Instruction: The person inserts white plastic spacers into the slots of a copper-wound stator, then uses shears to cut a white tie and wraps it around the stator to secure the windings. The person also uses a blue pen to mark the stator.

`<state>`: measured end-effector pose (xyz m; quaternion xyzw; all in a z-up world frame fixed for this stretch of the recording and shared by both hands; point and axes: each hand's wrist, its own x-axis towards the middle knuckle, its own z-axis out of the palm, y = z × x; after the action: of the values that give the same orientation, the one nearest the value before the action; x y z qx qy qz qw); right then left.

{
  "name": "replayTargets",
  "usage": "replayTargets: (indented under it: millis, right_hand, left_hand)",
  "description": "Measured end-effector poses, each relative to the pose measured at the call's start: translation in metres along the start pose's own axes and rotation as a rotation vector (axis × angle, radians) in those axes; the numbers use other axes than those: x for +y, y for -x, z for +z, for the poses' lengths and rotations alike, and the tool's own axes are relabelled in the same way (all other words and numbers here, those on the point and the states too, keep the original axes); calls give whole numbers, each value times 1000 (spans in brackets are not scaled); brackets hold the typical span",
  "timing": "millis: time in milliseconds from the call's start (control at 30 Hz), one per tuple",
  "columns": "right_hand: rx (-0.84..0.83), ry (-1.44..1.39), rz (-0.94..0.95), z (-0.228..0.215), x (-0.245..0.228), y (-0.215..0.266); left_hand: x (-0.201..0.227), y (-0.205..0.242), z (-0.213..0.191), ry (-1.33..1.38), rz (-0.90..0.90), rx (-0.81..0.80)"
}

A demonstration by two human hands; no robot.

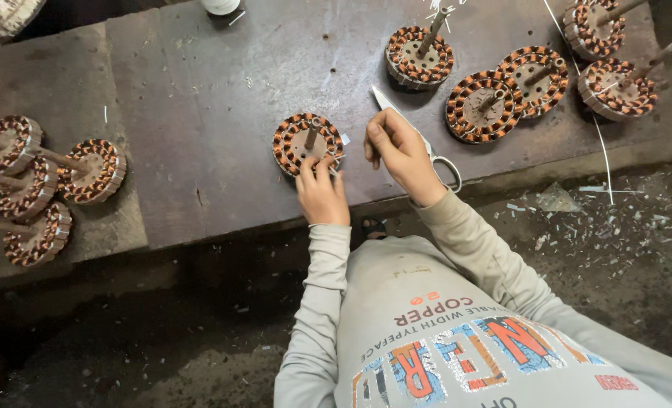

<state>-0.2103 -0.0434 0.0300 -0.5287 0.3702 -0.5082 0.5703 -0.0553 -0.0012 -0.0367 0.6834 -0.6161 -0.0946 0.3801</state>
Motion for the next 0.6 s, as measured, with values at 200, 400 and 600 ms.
replayTargets:
  millis: [200, 400, 600]
  right_hand:
    - [86, 382, 72, -1, -6, 16]
    - [94, 540, -9, -5, -1, 30]
    - [95, 535, 111, -11, 5, 46]
  left_hand:
    - [-17, 7, -2, -42, 23, 8]
    - [-22, 9, -2, -38, 75, 35]
    - [-27, 13, -3, -7, 58, 20]
